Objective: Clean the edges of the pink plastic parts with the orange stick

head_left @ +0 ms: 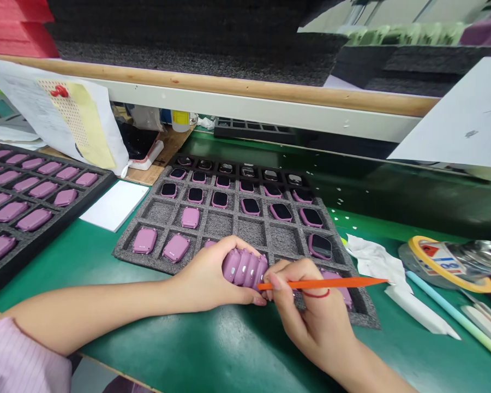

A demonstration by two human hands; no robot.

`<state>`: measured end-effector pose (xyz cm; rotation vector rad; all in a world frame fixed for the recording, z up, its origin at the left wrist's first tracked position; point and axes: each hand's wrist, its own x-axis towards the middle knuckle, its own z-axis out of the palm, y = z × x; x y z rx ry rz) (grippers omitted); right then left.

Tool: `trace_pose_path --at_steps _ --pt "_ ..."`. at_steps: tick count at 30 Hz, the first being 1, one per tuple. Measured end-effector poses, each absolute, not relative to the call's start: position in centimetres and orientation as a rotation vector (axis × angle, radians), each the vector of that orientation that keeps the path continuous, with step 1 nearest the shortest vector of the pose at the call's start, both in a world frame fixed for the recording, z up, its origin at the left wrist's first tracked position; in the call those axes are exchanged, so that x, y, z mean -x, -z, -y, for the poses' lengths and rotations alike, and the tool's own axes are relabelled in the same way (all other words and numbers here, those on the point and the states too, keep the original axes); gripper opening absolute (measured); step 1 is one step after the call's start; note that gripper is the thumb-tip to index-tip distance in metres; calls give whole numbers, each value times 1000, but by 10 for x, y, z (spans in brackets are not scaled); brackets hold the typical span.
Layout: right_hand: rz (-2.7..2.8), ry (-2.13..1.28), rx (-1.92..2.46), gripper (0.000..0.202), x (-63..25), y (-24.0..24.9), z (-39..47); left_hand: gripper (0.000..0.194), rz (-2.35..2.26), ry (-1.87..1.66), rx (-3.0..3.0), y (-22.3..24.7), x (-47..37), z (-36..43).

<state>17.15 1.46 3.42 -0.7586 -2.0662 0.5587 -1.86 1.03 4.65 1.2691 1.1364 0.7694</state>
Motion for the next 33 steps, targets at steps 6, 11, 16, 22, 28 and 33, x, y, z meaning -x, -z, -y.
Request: trace_pose_path --at_steps 6,11,16,22,28,33 --pt "1912 -655 705 15 -165 -41 -14 58 -1069 -773 -1249 -44 19 -13" --pt "1995 -622 732 13 -157 -48 -18 53 -1082 -789 -1297 -43 19 -12" --pt "2118 -635 724 13 -154 -49 -20 54 -1129 -757 -1355 -43 19 -13" --pt "2127 -598 734 15 -154 -50 -20 53 -1140 -754 -1331 -42 18 -13" --pt "2174 -547 758 17 -153 -53 -19 52 -1122 -784 -1343 -41 18 -12" --pt "2205 -526 839 19 -148 -64 -20 52 -1133 -767 -1308 -44 18 -12"
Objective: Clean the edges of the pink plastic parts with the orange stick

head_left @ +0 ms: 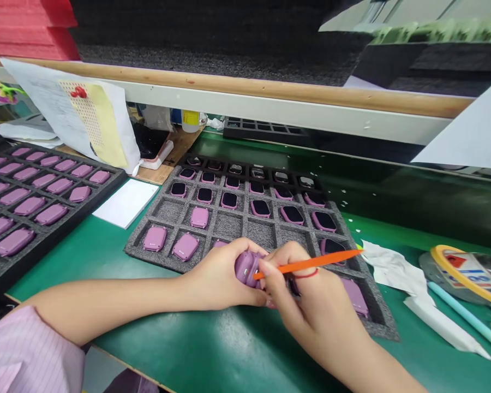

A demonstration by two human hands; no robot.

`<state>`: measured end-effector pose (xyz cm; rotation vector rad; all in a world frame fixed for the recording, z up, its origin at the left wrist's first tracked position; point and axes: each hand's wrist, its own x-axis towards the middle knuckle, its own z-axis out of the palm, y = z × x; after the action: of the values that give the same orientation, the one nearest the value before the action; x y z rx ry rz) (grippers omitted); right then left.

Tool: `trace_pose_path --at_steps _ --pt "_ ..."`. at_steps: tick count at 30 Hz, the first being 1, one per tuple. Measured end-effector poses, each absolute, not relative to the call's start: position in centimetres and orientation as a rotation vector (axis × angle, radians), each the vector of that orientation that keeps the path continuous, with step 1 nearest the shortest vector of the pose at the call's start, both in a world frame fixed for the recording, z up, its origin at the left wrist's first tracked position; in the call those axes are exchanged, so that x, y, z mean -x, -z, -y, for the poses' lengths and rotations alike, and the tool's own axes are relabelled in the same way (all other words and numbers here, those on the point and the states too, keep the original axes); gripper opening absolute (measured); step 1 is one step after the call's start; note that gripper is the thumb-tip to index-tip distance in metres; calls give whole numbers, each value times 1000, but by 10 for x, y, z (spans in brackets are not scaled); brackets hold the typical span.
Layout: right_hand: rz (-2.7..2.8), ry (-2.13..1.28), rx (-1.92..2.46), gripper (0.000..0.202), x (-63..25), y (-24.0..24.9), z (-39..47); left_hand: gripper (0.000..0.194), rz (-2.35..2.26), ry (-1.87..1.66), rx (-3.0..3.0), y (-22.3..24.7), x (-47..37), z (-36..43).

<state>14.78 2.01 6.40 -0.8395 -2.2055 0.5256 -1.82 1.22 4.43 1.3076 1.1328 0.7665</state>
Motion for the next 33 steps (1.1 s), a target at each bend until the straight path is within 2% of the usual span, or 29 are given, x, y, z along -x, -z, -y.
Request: trace_pose_path --at_steps 11,15,27,33 --pt "2142 -496 823 20 -152 -58 -25 55 -1118 -790 -1271 -42 17 -11" --pt "2115 -614 741 14 -153 -54 -24 51 -1134 -779 -1306 -46 17 -11" --pt "2184 -584 741 17 -149 -52 -20 41 -1115 -760 -1385 -45 17 -13" --pt "2185 -585 707 16 -151 -54 -21 46 -1153 -727 -1345 -47 18 -12"
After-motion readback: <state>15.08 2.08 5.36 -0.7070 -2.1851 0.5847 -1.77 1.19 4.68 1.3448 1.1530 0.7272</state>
